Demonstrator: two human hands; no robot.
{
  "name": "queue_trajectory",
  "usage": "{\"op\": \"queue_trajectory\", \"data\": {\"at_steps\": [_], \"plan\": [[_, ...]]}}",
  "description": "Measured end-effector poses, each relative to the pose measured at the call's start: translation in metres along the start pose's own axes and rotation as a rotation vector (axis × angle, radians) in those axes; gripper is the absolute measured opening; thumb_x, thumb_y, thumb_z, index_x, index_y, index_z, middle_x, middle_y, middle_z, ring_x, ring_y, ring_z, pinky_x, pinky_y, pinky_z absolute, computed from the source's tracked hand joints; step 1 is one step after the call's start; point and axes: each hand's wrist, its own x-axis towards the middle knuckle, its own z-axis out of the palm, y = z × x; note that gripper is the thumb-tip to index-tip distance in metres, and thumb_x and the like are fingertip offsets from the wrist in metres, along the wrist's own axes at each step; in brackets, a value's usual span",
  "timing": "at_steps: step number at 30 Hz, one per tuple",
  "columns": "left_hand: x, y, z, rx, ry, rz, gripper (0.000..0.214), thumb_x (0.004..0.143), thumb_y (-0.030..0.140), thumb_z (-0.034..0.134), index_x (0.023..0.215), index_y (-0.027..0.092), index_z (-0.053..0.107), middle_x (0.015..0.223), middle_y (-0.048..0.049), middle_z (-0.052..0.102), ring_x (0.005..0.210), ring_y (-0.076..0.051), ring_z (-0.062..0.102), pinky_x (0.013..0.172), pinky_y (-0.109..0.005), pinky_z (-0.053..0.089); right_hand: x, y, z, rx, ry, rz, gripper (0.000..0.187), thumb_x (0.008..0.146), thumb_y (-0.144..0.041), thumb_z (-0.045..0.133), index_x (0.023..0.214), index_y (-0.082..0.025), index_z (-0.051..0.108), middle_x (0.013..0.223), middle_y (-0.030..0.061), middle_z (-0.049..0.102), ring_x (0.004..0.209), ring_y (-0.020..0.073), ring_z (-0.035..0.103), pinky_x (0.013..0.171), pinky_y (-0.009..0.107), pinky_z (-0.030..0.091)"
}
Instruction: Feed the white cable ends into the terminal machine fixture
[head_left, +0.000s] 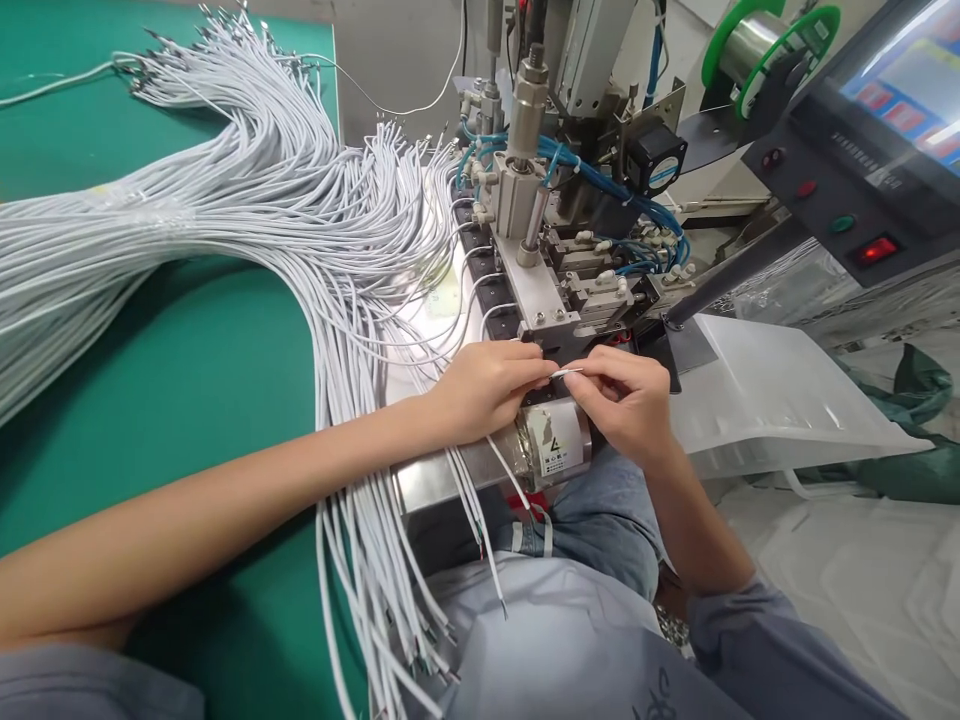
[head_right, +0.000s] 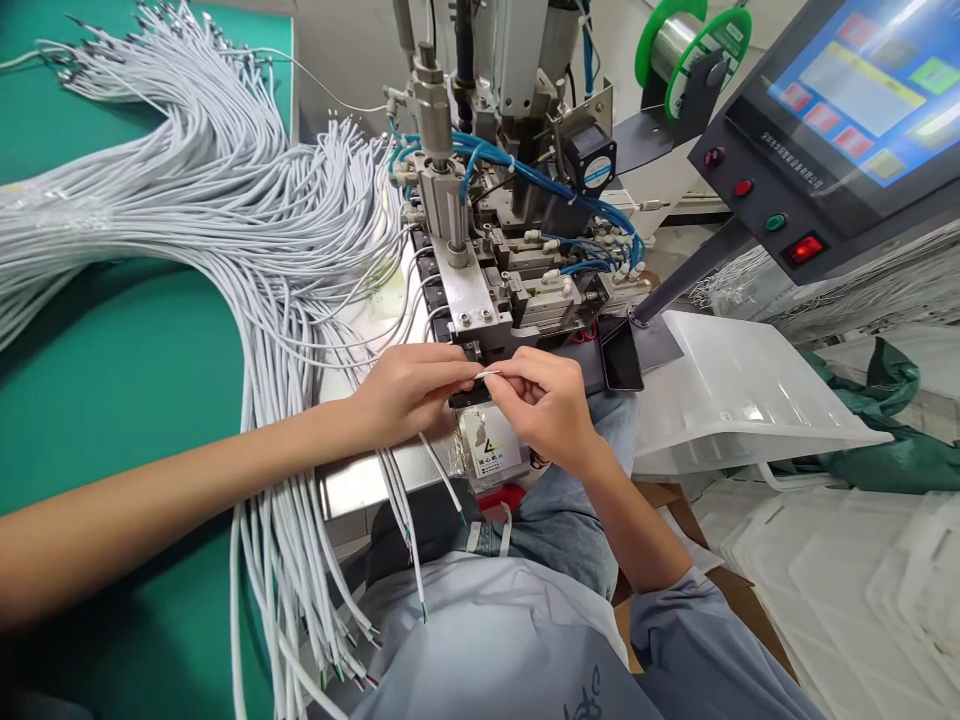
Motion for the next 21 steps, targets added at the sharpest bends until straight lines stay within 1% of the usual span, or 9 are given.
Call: {"op": "queue_trajectory", "data": {"at_steps": [4,7,9,11,13,14,16,19,21], "plan": [[-0.001,0.001,0.002,0.07,0.056,0.048,0.027,0.089,0.012,0.038,0.085,0.013,0.065,0.064,-0.0028,0.057,0.059,-0.011,0.05,0.05,-0.022,0.036,-0.001,0.0,0.008,0.113,0.055,0.07,0.015,0.077,-0.023,0.06,0.068,-0.016,0.07,0.054,-0.002,0.049,0.048,0.0079,0.04,0.044,0.024,0.032],[-0.001,0.001,0.003,0.12,0.125,0.099,0.024,0.089,0.014,0.041,0.083,0.013,0.064,0.062,-0.0024,0.055,0.057,-0.011,0.048,0.049,-0.022,0.035,-0.004,0.003,0.02,0.292,0.111,0.129,0.015,0.078,-0.024,0.06,0.069,-0.017,0.07,0.058,-0.0007,0.054,0.05,0.0085,0.043,0.045,0.024,0.034],[-0.001,0.003,0.003,0.153,0.132,0.112,0.022,0.09,0.016,0.042,0.081,0.013,0.063,0.062,-0.0024,0.055,0.057,-0.01,0.047,0.05,-0.022,0.036,-0.008,0.005,0.027,0.35,0.147,0.154,0.017,0.079,-0.026,0.058,0.072,-0.017,0.07,0.061,-0.0001,0.055,0.05,0.0086,0.045,0.046,0.024,0.036],[-0.001,0.005,0.002,0.211,0.114,0.111,0.024,0.09,0.017,0.041,0.077,0.013,0.061,0.062,-0.0023,0.055,0.056,-0.01,0.047,0.052,-0.023,0.038,-0.01,0.004,0.03,0.26,0.198,0.136,0.018,0.08,-0.027,0.057,0.075,-0.017,0.071,0.06,0.0002,0.055,0.052,0.0096,0.046,0.047,0.025,0.037],[-0.001,0.006,0.0,0.311,0.09,0.124,0.026,0.09,0.017,0.039,0.074,0.014,0.059,0.061,-0.0022,0.053,0.056,-0.011,0.046,0.053,-0.023,0.039,-0.011,0.002,0.028,0.087,0.238,0.078,0.017,0.08,-0.027,0.057,0.074,-0.017,0.07,0.058,0.0002,0.053,0.053,0.0104,0.046,0.047,0.025,0.036],[-0.001,0.007,-0.001,0.369,0.073,0.142,0.025,0.09,0.015,0.038,0.074,0.013,0.059,0.061,-0.0022,0.052,0.056,-0.012,0.045,0.053,-0.024,0.04,-0.01,0.001,0.025,0.015,0.234,0.043,0.017,0.08,-0.026,0.057,0.072,-0.017,0.069,0.056,-0.0002,0.052,0.051,0.0102,0.044,0.046,0.025,0.034],[0.0,0.008,-0.003,0.472,0.038,0.206,0.024,0.088,0.012,0.037,0.075,0.013,0.058,0.061,-0.0028,0.051,0.059,-0.013,0.046,0.054,-0.024,0.041,-0.006,0.001,0.016,-0.051,0.155,0.002,0.018,0.079,-0.024,0.057,0.065,-0.016,0.066,0.053,-0.0016,0.047,0.048,0.0085,0.038,0.045,0.024,0.031],[0.002,0.008,-0.005,0.526,0.016,0.292,0.023,0.085,0.008,0.038,0.073,0.013,0.057,0.061,-0.0033,0.052,0.06,-0.014,0.045,0.055,-0.025,0.041,0.001,0.003,0.004,0.024,-0.029,0.046,0.021,0.077,-0.023,0.058,0.058,-0.016,0.061,0.051,-0.0036,0.042,0.046,0.0065,0.032,0.044,0.023,0.028],[0.003,0.008,-0.004,0.476,0.045,0.261,0.023,0.083,0.008,0.041,0.068,0.013,0.057,0.059,-0.0028,0.052,0.057,-0.014,0.043,0.053,-0.026,0.038,0.004,0.005,0.003,0.111,-0.071,0.084,0.022,0.076,-0.023,0.058,0.056,-0.015,0.059,0.05,-0.0042,0.039,0.046,0.0065,0.032,0.044,0.023,0.027]]}}
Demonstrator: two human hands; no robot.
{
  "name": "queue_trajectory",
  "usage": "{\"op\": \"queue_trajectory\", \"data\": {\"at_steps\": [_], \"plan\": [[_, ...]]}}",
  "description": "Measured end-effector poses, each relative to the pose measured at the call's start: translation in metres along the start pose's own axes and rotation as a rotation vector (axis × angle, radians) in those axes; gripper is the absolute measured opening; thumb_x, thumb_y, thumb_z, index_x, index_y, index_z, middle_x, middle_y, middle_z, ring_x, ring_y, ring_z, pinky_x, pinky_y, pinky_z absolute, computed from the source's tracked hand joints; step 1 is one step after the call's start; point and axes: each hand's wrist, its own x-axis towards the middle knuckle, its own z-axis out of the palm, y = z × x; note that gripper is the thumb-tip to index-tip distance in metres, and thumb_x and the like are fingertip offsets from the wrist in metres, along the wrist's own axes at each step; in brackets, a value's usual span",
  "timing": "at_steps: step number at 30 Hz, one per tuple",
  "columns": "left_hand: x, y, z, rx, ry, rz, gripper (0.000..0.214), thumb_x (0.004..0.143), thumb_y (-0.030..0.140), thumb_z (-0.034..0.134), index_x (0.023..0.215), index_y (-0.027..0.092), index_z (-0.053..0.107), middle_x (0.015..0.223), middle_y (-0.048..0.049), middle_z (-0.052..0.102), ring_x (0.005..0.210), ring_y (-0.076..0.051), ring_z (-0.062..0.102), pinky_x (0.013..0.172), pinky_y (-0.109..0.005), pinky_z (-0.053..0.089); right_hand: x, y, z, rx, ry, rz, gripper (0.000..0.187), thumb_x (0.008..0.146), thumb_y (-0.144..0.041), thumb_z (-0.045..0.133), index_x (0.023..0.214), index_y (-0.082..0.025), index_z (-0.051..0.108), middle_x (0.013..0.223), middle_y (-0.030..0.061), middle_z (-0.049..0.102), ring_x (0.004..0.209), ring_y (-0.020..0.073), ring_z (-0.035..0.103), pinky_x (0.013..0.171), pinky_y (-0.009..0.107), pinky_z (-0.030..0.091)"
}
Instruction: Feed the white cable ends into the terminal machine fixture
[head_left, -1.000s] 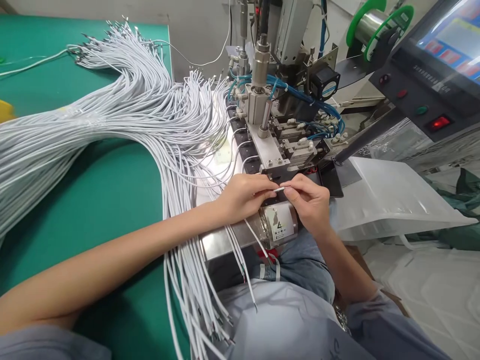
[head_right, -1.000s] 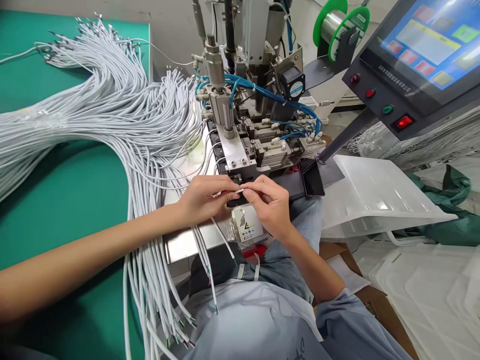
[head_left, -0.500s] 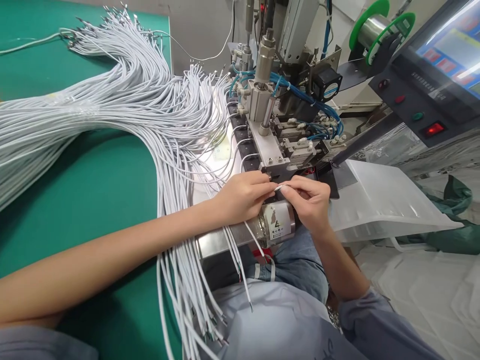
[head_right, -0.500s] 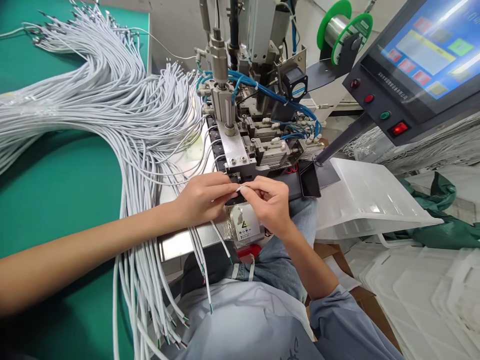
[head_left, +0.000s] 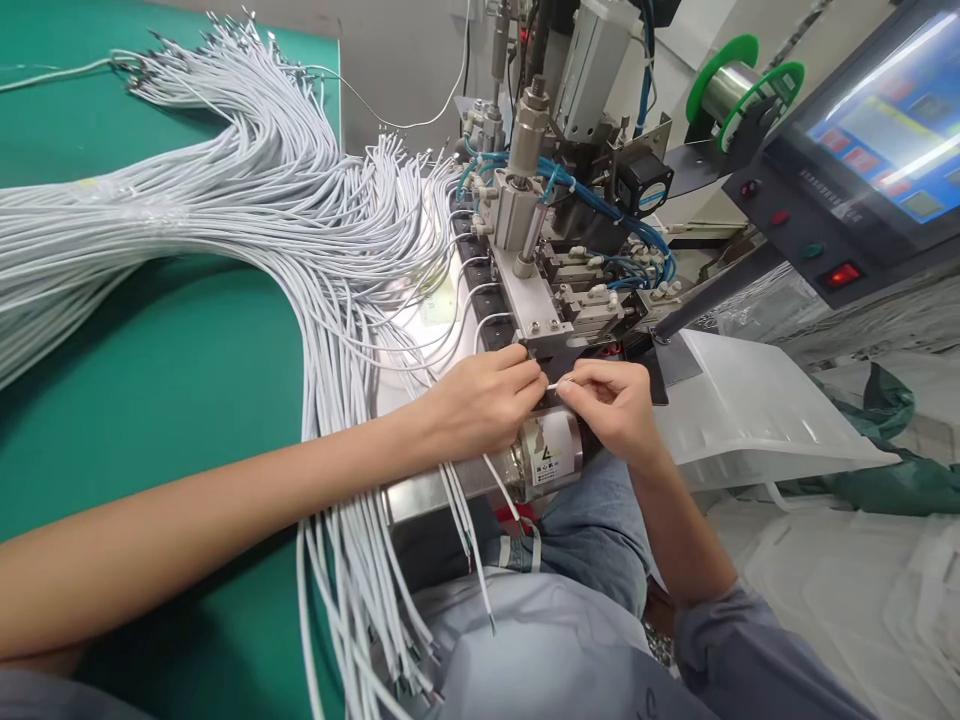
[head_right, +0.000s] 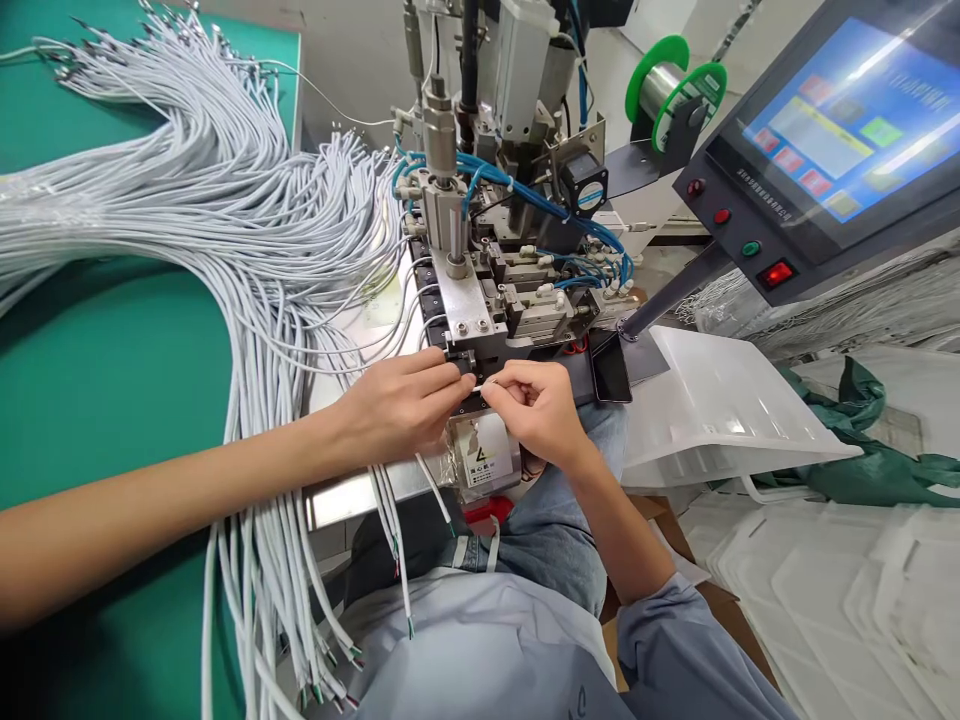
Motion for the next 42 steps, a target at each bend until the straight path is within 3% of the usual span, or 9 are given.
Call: {"op": "queue_trajectory", "data": {"at_steps": [7,14,17,21,25,30,35,38,42], "plan": [[-0.004,0.006,0.007,-0.253,0.07,-0.26,0.026,0.086,0.018,0.048,0.062,0.015,0.059,0.054,0.0004,0.054,0.05,-0.01,0.045,0.047,-0.023,0.033,-0.005,0.0,0.025,0.081,0.25,-0.036,0.021,0.079,-0.022,0.057,0.059,-0.016,0.061,0.051,-0.004,0.037,0.049,0.0084,0.035,0.046,0.024,0.028],[-0.004,0.005,0.007,-0.07,-0.033,-0.099,0.024,0.082,0.007,0.04,0.068,0.011,0.06,0.06,-0.0015,0.053,0.048,-0.011,0.045,0.045,-0.024,0.033,-0.006,-0.004,0.006,-0.19,0.082,-0.038,0.026,0.08,-0.017,0.055,0.054,-0.015,0.057,0.049,-0.0046,0.035,0.048,0.0076,0.031,0.048,0.025,0.027],[-0.004,0.005,0.009,-0.235,0.02,-0.226,0.024,0.083,0.009,0.044,0.066,0.012,0.06,0.059,-0.0003,0.053,0.05,-0.009,0.048,0.045,-0.021,0.034,-0.006,-0.002,0.008,-0.102,0.096,-0.009,0.024,0.08,-0.019,0.056,0.056,-0.015,0.059,0.051,-0.004,0.038,0.049,0.0076,0.033,0.048,0.024,0.028],[-0.003,0.006,0.011,-0.455,0.077,-0.358,0.02,0.085,0.015,0.051,0.068,0.013,0.061,0.058,0.002,0.054,0.053,-0.006,0.05,0.048,-0.016,0.037,-0.007,0.001,0.025,-0.005,0.25,-0.034,0.022,0.082,-0.021,0.055,0.062,-0.015,0.062,0.053,-0.0031,0.04,0.05,0.0086,0.037,0.046,0.024,0.029],[-0.002,0.002,0.007,-0.186,0.04,-0.222,0.027,0.088,0.012,0.043,0.066,0.013,0.059,0.058,0.0009,0.052,0.051,-0.008,0.046,0.048,-0.021,0.035,-0.008,-0.002,0.027,-0.232,0.325,-0.181,0.022,0.083,-0.015,0.053,0.062,-0.015,0.06,0.052,-0.0041,0.036,0.049,0.0083,0.032,0.048,0.025,0.028],[0.0,-0.001,0.001,0.116,-0.025,-0.011,0.03,0.089,0.007,0.038,0.068,0.013,0.058,0.062,-0.0019,0.055,0.055,-0.012,0.047,0.052,-0.026,0.036,-0.002,-0.005,0.012,-0.28,0.153,-0.104,0.025,0.079,-0.013,0.053,0.054,-0.016,0.051,0.05,-0.0057,0.032,0.047,0.0074,0.031,0.048,0.025,0.027],[-0.003,0.002,0.008,-0.195,-0.012,-0.318,0.021,0.087,0.017,0.049,0.073,0.015,0.064,0.059,0.0013,0.057,0.053,-0.01,0.05,0.052,-0.023,0.037,0.001,0.0,0.021,-0.104,0.235,-0.102,0.027,0.08,-0.016,0.052,0.054,-0.016,0.051,0.049,-0.0057,0.029,0.047,0.0078,0.03,0.047,0.024,0.026],[-0.005,0.003,0.011,-0.359,-0.14,-0.363,0.021,0.088,0.018,0.048,0.076,0.014,0.065,0.061,0.001,0.057,0.054,-0.008,0.052,0.051,-0.019,0.037,-0.001,0.007,0.028,-0.083,0.28,-0.094,0.026,0.081,-0.018,0.051,0.055,-0.016,0.053,0.049,-0.0057,0.029,0.049,0.0085,0.031,0.049,0.024,0.028],[-0.006,0.001,0.011,-0.223,-0.377,-0.295,0.023,0.085,0.011,0.041,0.084,0.011,0.063,0.073,-0.0034,0.059,0.053,-0.01,0.053,0.047,-0.02,0.037,-0.006,0.025,0.021,0.021,0.21,0.112,0.021,0.082,-0.025,0.051,0.065,-0.016,0.06,0.057,-0.0019,0.047,0.056,0.011,0.045,0.054,0.025,0.036]]}}
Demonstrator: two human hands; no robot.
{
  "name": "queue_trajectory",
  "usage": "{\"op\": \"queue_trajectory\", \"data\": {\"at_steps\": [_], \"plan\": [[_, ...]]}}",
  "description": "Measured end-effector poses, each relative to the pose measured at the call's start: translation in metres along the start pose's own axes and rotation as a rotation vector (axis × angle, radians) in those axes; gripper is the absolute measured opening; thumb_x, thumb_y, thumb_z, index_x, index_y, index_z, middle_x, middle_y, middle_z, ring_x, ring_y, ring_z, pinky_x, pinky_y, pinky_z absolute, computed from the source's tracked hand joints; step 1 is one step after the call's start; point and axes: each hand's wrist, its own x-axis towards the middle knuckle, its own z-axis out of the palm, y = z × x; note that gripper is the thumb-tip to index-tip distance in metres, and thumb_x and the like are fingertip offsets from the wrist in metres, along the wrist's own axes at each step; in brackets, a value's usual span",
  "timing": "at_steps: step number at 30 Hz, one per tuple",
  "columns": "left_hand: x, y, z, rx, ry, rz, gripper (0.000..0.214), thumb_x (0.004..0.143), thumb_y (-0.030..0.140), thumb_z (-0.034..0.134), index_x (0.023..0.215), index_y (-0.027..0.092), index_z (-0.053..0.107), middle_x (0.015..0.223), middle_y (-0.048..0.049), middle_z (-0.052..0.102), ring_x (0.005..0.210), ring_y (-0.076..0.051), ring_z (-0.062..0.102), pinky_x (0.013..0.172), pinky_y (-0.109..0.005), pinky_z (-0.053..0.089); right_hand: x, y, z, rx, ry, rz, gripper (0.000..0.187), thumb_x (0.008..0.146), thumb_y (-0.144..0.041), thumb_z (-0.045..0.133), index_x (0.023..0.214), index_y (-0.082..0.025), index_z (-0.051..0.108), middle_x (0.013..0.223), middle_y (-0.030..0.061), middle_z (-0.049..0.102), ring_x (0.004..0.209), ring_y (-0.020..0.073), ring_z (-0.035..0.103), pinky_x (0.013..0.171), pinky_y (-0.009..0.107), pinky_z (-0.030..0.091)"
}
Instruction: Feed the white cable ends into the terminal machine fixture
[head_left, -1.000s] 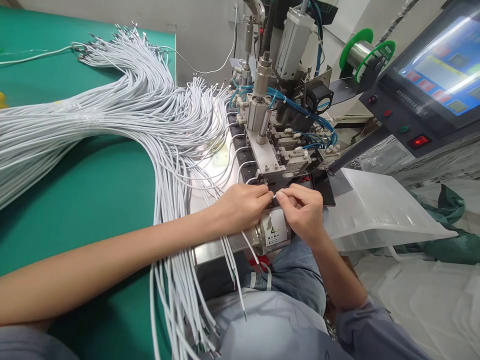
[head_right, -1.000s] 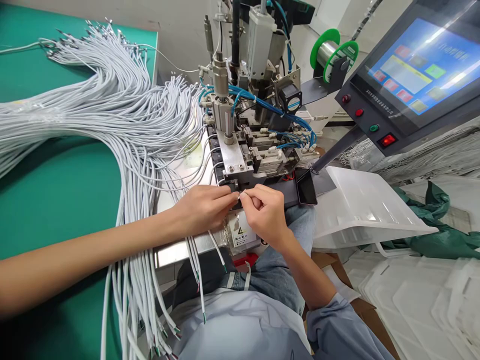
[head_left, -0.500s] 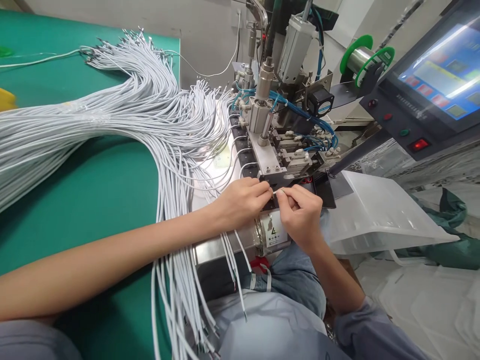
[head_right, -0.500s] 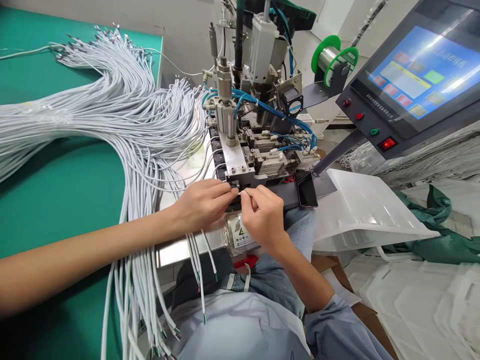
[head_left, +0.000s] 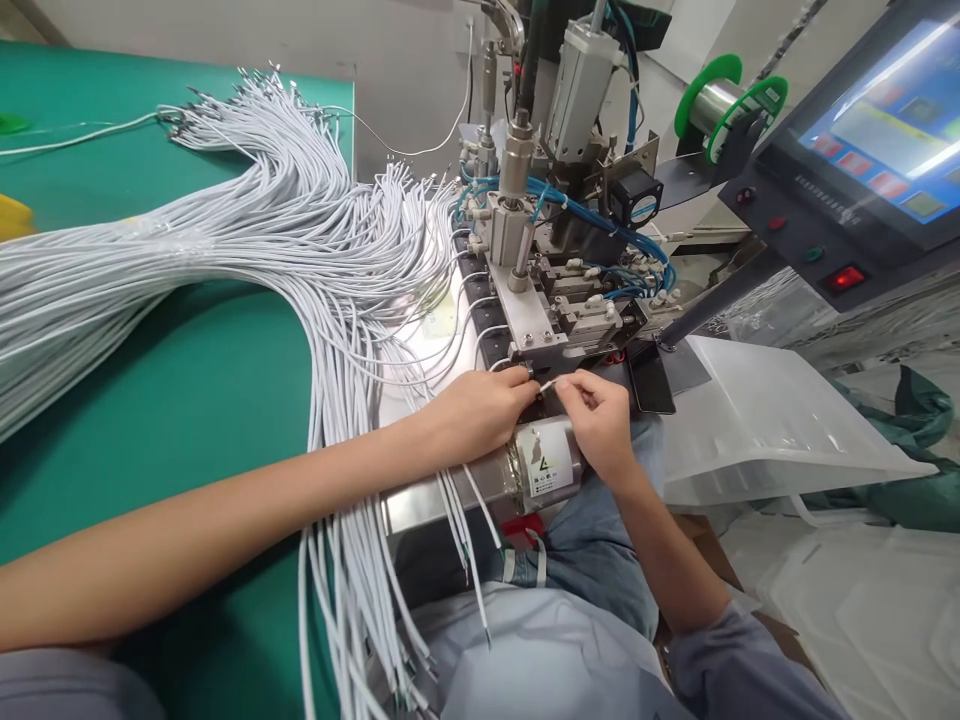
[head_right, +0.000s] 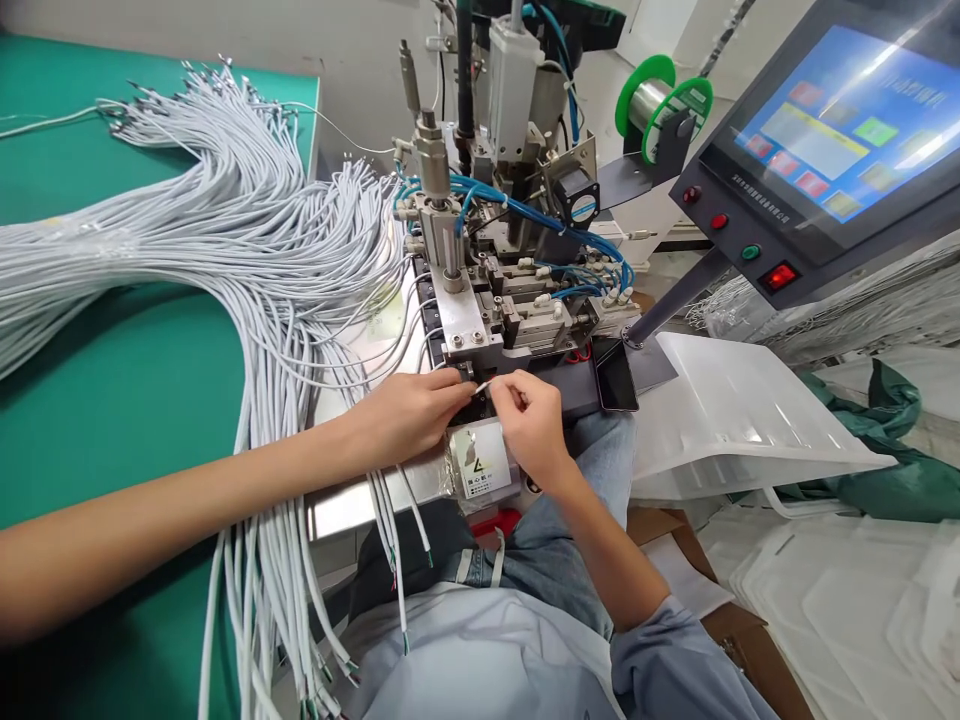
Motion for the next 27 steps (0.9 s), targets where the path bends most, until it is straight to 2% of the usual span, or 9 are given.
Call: {"op": "queue_trajectory", "data": {"at_steps": [3,6,9,13,19,22,27], "plan": [[0.001,0.0,0.0,0.122,-0.12,-0.043,0.024,0.084,0.01,0.039,0.089,0.01,0.063,0.079,-0.0059,0.058,0.052,-0.01,0.053,0.047,-0.022,0.039,0.001,0.015,-0.008,0.101,-0.032,0.158,0.019,0.081,-0.029,0.051,0.073,-0.016,0.063,0.067,0.0007,0.058,0.064,0.0129,0.052,0.059,0.025,0.041],[0.003,0.001,-0.001,0.113,-0.203,-0.071,0.026,0.086,0.01,0.038,0.093,0.011,0.063,0.082,-0.0073,0.058,0.056,-0.012,0.056,0.051,-0.023,0.043,0.003,0.022,-0.008,0.17,-0.079,0.232,0.018,0.078,-0.032,0.053,0.071,-0.016,0.06,0.061,-0.0014,0.053,0.055,0.0109,0.046,0.054,0.025,0.037],[0.004,0.0,-0.002,0.047,-0.253,-0.107,0.027,0.088,0.012,0.037,0.094,0.011,0.063,0.085,-0.0085,0.059,0.06,-0.013,0.057,0.055,-0.025,0.046,0.005,0.023,-0.003,0.181,-0.096,0.246,0.019,0.077,-0.033,0.055,0.067,-0.017,0.059,0.059,-0.0017,0.052,0.055,0.0107,0.045,0.052,0.024,0.036],[0.004,-0.002,-0.002,0.001,-0.255,-0.104,0.03,0.089,0.012,0.036,0.1,0.011,0.064,0.088,-0.0091,0.061,0.067,-0.015,0.061,0.06,-0.026,0.049,0.008,0.023,0.003,0.219,-0.131,0.273,0.017,0.074,-0.031,0.056,0.065,-0.017,0.058,0.058,-0.0017,0.052,0.055,0.011,0.045,0.053,0.025,0.037],[0.001,-0.002,-0.002,0.025,-0.219,-0.019,0.045,0.082,0.005,0.038,0.124,0.013,0.052,0.094,-0.0067,0.062,0.075,-0.016,0.064,0.06,-0.026,0.051,0.009,0.023,0.001,0.245,-0.171,0.297,0.017,0.072,-0.028,0.056,0.06,-0.017,0.054,0.053,-0.0046,0.045,0.05,0.0087,0.038,0.051,0.024,0.034],[0.0,-0.001,-0.002,0.071,-0.231,0.002,0.048,0.08,0.003,0.039,0.126,0.013,0.05,0.095,-0.0073,0.061,0.077,-0.017,0.064,0.06,-0.027,0.051,0.011,0.023,0.001,0.237,-0.199,0.301,0.018,0.073,-0.028,0.055,0.058,-0.017,0.052,0.051,-0.0052,0.043,0.05,0.0084,0.037,0.05,0.023,0.033],[0.0,0.001,-0.005,0.13,-0.252,0.035,0.041,0.085,0.008,0.037,0.125,0.01,0.049,0.096,-0.0098,0.059,0.079,-0.019,0.063,0.062,-0.03,0.051,0.012,0.03,0.003,0.287,-0.269,0.335,0.024,0.078,-0.033,0.051,0.059,-0.019,0.047,0.051,-0.005,0.041,0.05,0.009,0.038,0.048,0.023,0.032]]}}
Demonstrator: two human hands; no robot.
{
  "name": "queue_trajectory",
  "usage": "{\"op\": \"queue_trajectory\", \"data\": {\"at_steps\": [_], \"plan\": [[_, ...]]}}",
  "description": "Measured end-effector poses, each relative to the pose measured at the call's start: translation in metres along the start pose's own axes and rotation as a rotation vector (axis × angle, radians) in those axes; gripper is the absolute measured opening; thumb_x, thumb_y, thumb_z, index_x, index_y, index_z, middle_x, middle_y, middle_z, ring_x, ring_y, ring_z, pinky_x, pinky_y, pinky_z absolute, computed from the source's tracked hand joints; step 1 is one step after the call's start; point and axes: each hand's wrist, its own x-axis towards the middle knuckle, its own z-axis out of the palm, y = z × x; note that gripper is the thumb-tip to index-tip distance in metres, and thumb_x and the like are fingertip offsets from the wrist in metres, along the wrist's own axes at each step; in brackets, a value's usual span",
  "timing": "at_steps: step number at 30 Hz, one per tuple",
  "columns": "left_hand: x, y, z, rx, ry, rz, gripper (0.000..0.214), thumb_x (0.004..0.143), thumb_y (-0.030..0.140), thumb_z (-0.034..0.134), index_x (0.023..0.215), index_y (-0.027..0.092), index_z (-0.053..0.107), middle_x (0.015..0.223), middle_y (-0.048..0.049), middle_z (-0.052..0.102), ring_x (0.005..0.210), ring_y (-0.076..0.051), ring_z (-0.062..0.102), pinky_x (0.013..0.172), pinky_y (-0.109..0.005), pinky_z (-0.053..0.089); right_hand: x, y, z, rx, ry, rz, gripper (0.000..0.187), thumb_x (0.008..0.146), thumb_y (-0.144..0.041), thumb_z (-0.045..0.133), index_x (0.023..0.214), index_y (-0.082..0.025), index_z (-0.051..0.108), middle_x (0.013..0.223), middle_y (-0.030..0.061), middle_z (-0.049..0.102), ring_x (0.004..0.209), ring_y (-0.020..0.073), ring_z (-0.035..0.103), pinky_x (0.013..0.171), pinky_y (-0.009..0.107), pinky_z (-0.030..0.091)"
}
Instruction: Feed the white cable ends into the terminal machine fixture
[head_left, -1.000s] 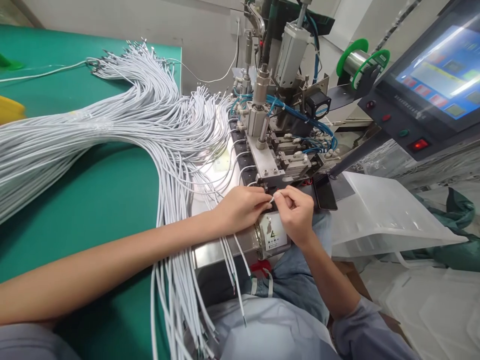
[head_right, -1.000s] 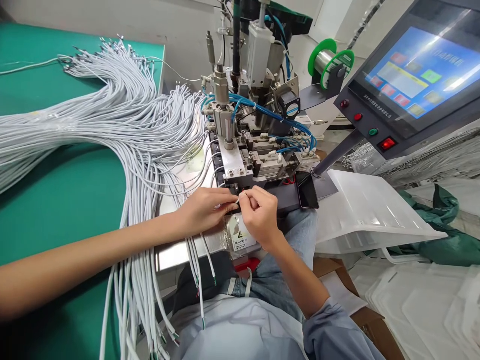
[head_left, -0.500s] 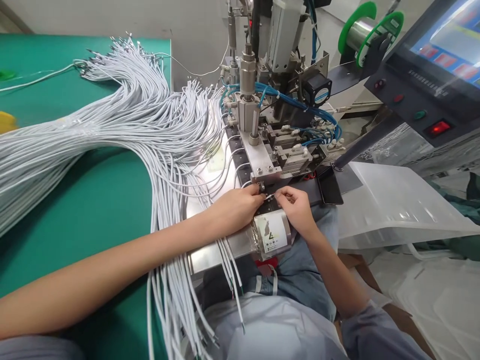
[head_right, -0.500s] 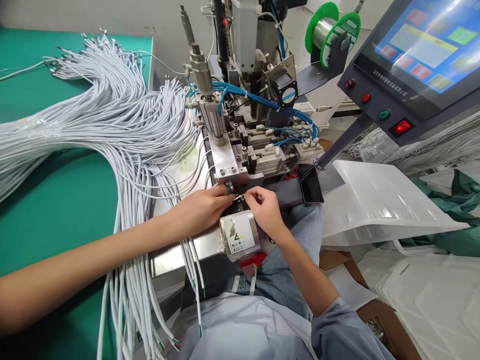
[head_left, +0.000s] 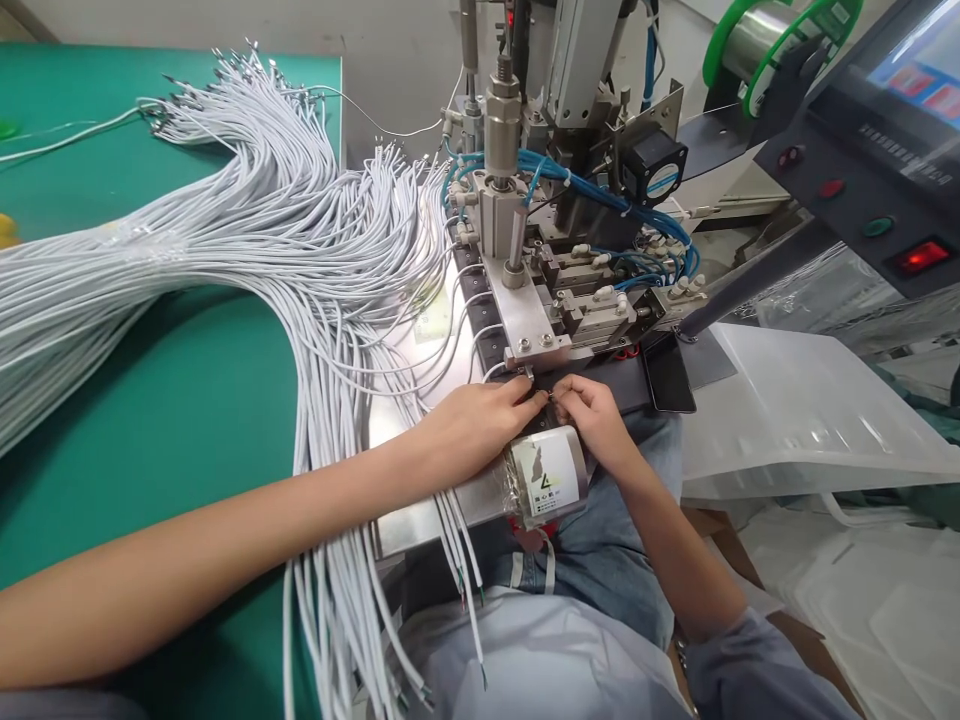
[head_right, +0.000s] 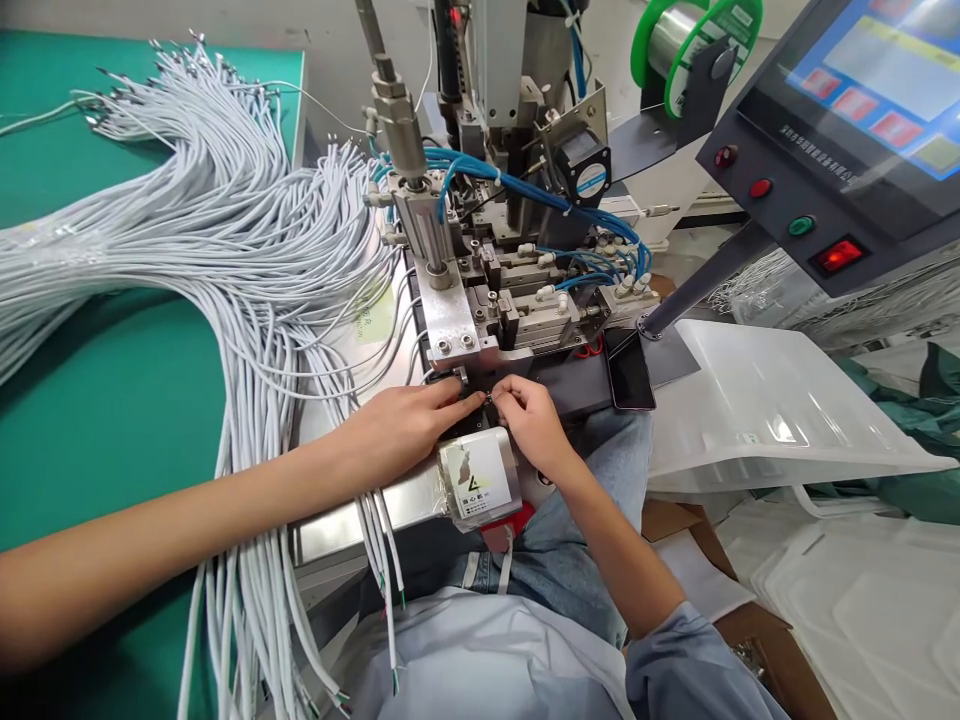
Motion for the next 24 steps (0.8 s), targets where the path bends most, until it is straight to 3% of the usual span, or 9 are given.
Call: {"op": "queue_trajectory", "data": {"at_steps": [6,9,13,17,22,24], "plan": [[0.001,0.005,-0.005,0.122,-0.026,0.036,0.035,0.085,0.006,0.04,0.118,0.008,0.052,0.094,-0.01,0.058,0.074,-0.019,0.06,0.062,-0.031,0.05,0.003,0.014,0.001,-0.005,-0.059,-0.047,0.027,0.084,-0.04,0.047,0.065,-0.02,0.042,0.053,-0.0067,0.031,0.047,0.0079,0.028,0.043,0.021,0.026],[-0.002,0.01,-0.011,0.2,0.002,0.038,0.023,0.082,0.004,0.046,0.098,0.009,0.062,0.087,-0.0093,0.06,0.075,-0.02,0.058,0.061,-0.031,0.047,0.001,0.017,0.003,-0.046,-0.018,-0.081,0.028,0.084,-0.04,0.046,0.065,-0.02,0.042,0.054,-0.0062,0.031,0.049,0.0084,0.028,0.044,0.022,0.026],[-0.01,0.017,-0.023,0.258,-0.023,-0.09,0.017,0.073,-0.002,0.055,0.067,0.013,0.062,0.072,-0.0075,0.059,0.074,-0.023,0.057,0.05,-0.03,0.039,0.004,0.016,0.004,-0.072,-0.02,-0.088,0.027,0.085,-0.038,0.045,0.064,-0.02,0.042,0.055,-0.0062,0.032,0.05,0.0088,0.03,0.047,0.022,0.028],[-0.013,0.02,-0.029,0.244,-0.11,-0.152,0.018,0.068,-0.004,0.058,0.066,0.014,0.062,0.071,-0.0062,0.059,0.067,-0.021,0.056,0.043,-0.028,0.025,0.002,0.012,-0.001,-0.163,0.036,-0.122,0.026,0.085,-0.032,0.045,0.063,-0.019,0.044,0.055,-0.0054,0.037,0.051,0.0091,0.035,0.051,0.023,0.03],[-0.005,0.012,-0.027,0.241,-0.12,-0.333,0.02,0.078,0.0,0.048,0.079,0.012,0.064,0.075,-0.0086,0.06,0.063,-0.021,0.057,0.044,-0.027,0.022,-0.054,-0.001,0.004,-0.488,0.4,-0.342,0.016,0.087,-0.023,0.047,0.075,-0.019,0.057,0.065,-0.0004,0.056,0.058,0.0117,0.048,0.056,0.025,0.037],[-0.001,0.005,-0.023,0.218,-0.118,-0.4,0.023,0.079,0.001,0.044,0.081,0.012,0.064,0.07,-0.0081,0.06,0.061,-0.02,0.056,0.047,-0.026,0.025,-0.083,-0.006,0.015,-0.591,0.415,-0.474,0.011,0.084,-0.017,0.053,0.075,-0.02,0.059,0.062,-0.0009,0.056,0.054,0.0115,0.048,0.054,0.025,0.038]]}}
